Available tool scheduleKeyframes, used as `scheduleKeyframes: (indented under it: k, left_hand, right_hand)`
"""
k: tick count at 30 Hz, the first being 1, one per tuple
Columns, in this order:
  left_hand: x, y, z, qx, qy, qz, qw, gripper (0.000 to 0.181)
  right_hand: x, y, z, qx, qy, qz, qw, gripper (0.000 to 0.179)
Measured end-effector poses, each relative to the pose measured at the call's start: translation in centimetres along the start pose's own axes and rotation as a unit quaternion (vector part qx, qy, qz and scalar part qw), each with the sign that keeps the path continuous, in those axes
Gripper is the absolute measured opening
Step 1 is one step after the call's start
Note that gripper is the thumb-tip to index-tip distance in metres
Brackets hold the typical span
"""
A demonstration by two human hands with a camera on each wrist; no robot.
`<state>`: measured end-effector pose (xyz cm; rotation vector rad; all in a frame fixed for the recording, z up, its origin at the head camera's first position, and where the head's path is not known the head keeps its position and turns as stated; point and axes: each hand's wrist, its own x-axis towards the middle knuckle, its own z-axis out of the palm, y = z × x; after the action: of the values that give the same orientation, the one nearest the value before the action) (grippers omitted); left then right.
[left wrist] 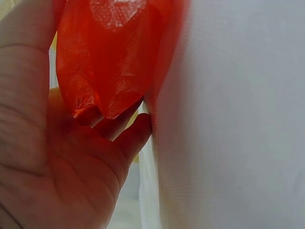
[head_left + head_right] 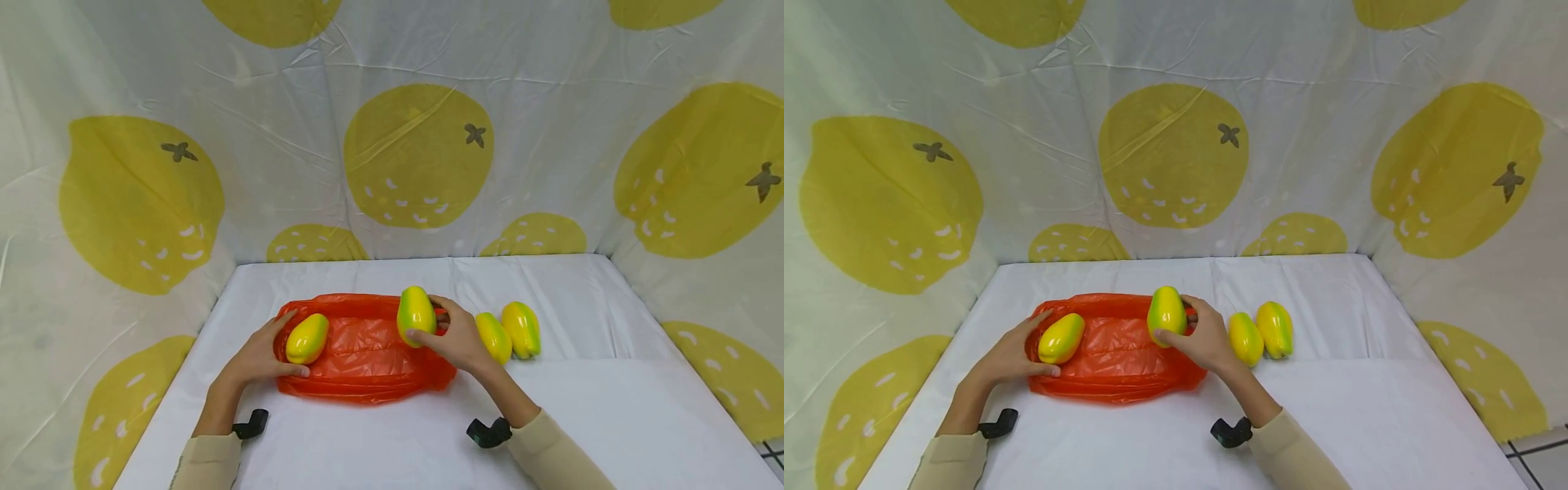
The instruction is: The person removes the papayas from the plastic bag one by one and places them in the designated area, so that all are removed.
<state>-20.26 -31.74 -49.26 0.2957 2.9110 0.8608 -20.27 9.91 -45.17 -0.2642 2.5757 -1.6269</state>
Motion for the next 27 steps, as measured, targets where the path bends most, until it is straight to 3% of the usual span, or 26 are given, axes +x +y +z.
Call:
scheduleKeyframes:
  k: [27]
  left_hand:
    - [-0.1,0.0,-0.1,-0.002,-0.003,-0.006,1.0000,0.129]
  right_hand:
    - [-1.7,2.8,-8.4,-0.044,0.052,-0.008,0.9976,0.087]
